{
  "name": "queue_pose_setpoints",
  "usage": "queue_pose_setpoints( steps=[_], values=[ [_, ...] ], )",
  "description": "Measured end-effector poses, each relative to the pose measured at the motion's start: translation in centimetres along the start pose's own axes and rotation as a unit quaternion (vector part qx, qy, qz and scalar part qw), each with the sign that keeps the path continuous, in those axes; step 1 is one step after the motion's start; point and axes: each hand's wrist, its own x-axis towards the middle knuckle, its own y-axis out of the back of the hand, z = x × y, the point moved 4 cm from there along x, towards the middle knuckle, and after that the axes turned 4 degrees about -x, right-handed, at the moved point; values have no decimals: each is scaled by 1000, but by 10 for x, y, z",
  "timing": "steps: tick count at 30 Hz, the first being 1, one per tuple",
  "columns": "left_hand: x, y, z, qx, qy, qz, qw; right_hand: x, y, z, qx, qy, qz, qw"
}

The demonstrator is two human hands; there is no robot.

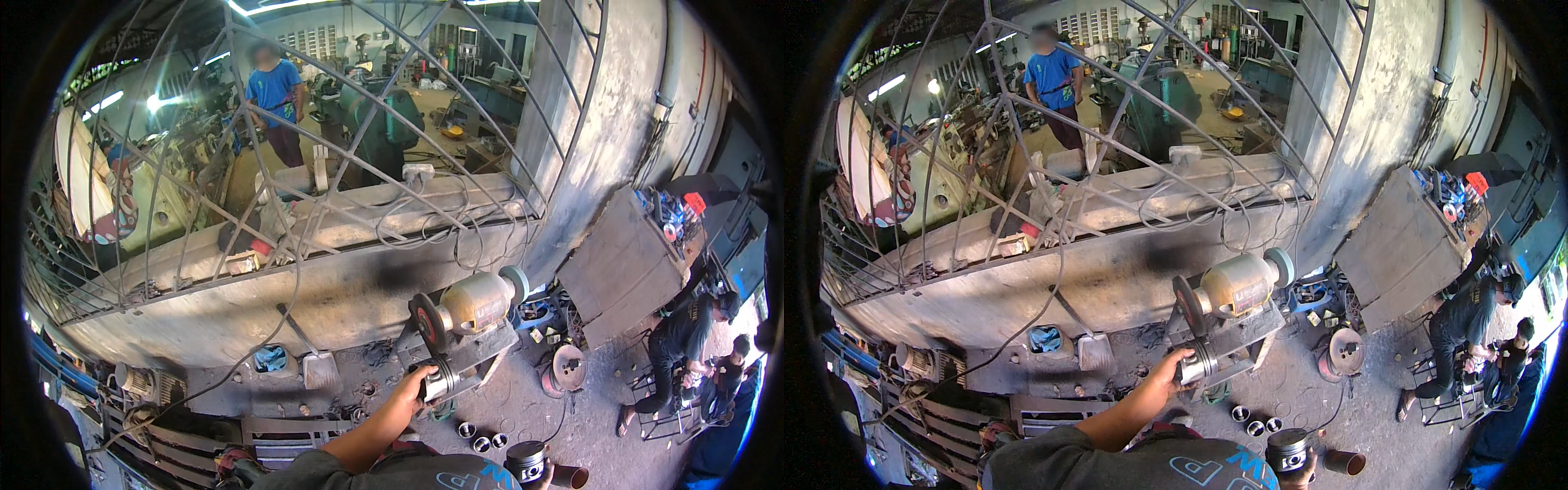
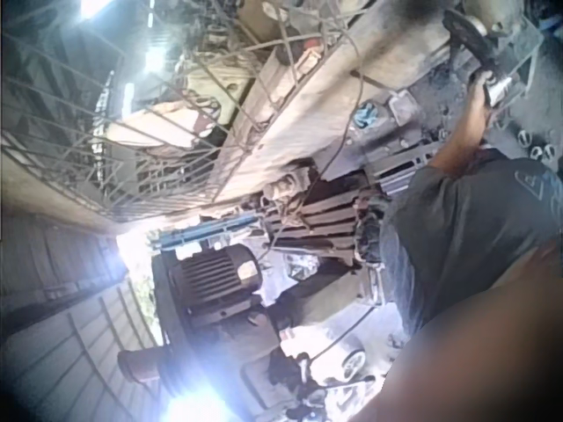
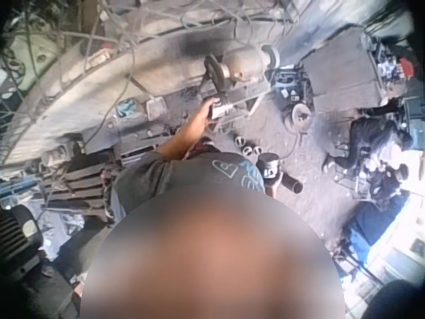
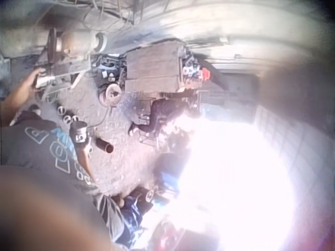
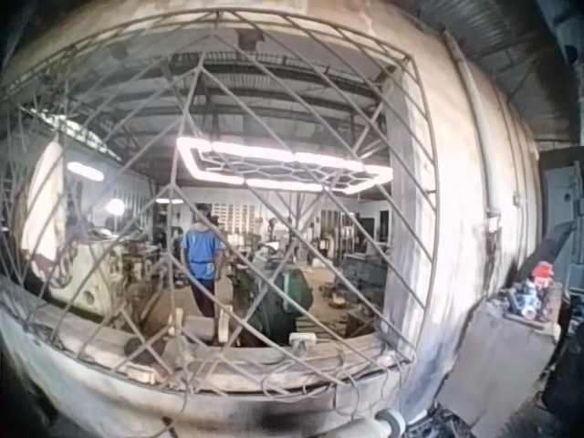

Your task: The person uses a bench grinder to smooth the edges of several cylindrical metal parts. They hold each part against the spinning wheel, rotate it to grind different sides, and then place it on the floor before picking up the next one.

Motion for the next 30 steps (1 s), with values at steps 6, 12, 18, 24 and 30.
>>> queue_pose_setpoints(
  steps=[6, 12, 18, 24, 30],
  values=[
    [0, 8, -7, -35, -44, 10, 998, 8, 6, -2, -7, -12, -30, 999],
    [-3, 21, 5, -80, -150, -8, 985, -7, -34, -4, 39, -64, -203, 976],
    [-35, 40, 39, 2, -253, 67, 965, -30, -55, -16, -28, 6, -41, 999],
    [-87, 18, 51, 130, -514, 41, 847, -15, -53, -13, -15, -71, -183, 980],
    [-109, 12, 58, 256, -551, 115, 786, -3, -60, -15, -13, -100, -115, 988]
  ],
)
